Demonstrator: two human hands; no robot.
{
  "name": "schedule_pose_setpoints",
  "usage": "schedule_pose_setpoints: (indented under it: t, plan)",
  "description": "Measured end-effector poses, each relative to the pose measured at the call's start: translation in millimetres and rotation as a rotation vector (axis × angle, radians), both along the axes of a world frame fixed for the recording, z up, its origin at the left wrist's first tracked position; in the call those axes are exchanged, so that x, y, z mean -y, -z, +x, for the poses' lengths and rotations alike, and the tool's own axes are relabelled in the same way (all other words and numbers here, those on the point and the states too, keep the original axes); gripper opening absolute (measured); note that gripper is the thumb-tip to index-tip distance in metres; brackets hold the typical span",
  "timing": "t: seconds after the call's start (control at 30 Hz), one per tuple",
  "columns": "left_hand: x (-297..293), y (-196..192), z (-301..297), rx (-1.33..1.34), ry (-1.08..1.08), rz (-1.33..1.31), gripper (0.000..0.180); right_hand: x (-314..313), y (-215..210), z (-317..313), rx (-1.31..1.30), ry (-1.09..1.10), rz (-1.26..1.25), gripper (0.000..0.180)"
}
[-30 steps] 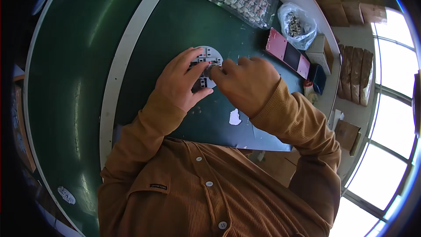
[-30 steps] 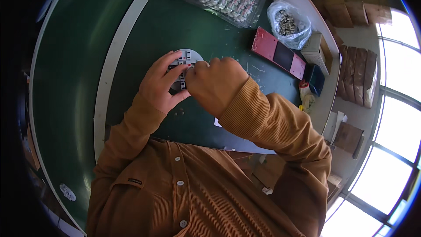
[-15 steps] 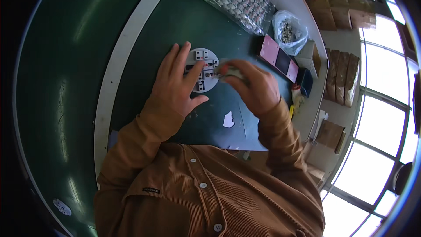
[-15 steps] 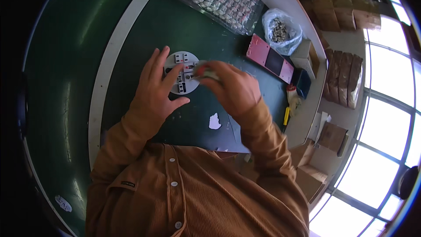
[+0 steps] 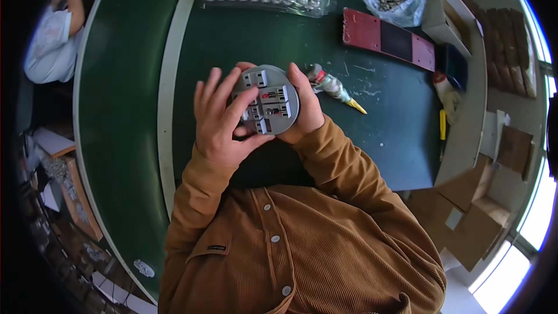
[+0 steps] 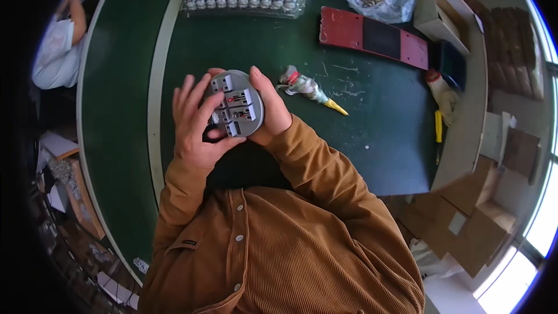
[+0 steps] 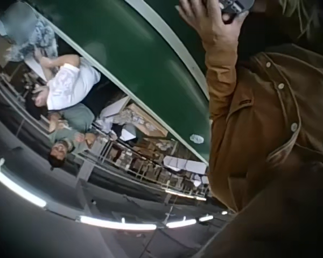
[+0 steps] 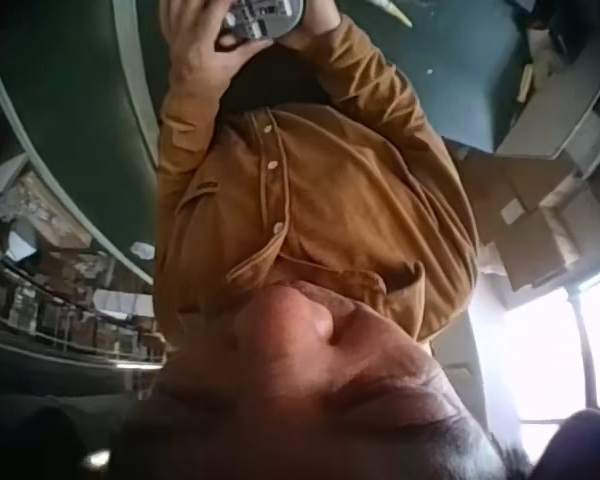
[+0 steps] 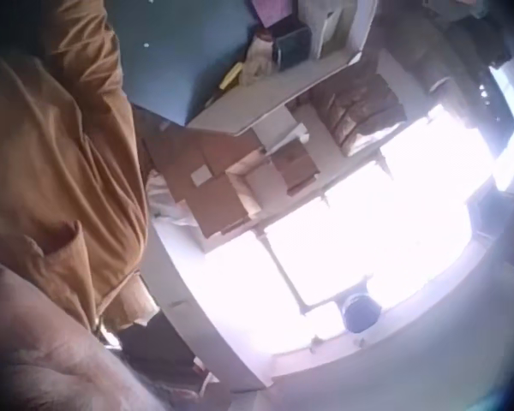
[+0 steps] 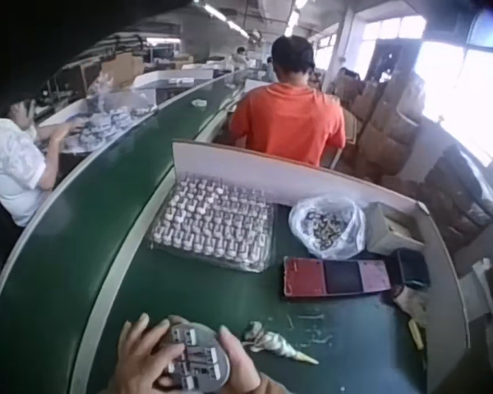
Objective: Assembling components onto a circular electronic module at a factory workstation.
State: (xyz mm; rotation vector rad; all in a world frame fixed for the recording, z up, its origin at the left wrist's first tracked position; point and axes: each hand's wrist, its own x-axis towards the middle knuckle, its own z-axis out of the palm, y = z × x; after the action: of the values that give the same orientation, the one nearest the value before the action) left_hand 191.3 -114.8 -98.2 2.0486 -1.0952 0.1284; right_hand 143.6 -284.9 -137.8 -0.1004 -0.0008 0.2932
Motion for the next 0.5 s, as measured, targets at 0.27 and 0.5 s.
schedule_pose_setpoints:
  t: [0.27, 0.5]
  plan:
    - [2.2, -23.1, -39.5, -0.666, -0.358, 0.037, 0.018, -15.2, 18.9, 6.1, 0.084, 0.201, -0.448, 0.086]
    - [15.7, -28.8, -35.2, -1.054, -0.346, -0.006, 0.008, -2.2, 14.9, -0.1, 0.213, 0.187, -0.697, 0.084]
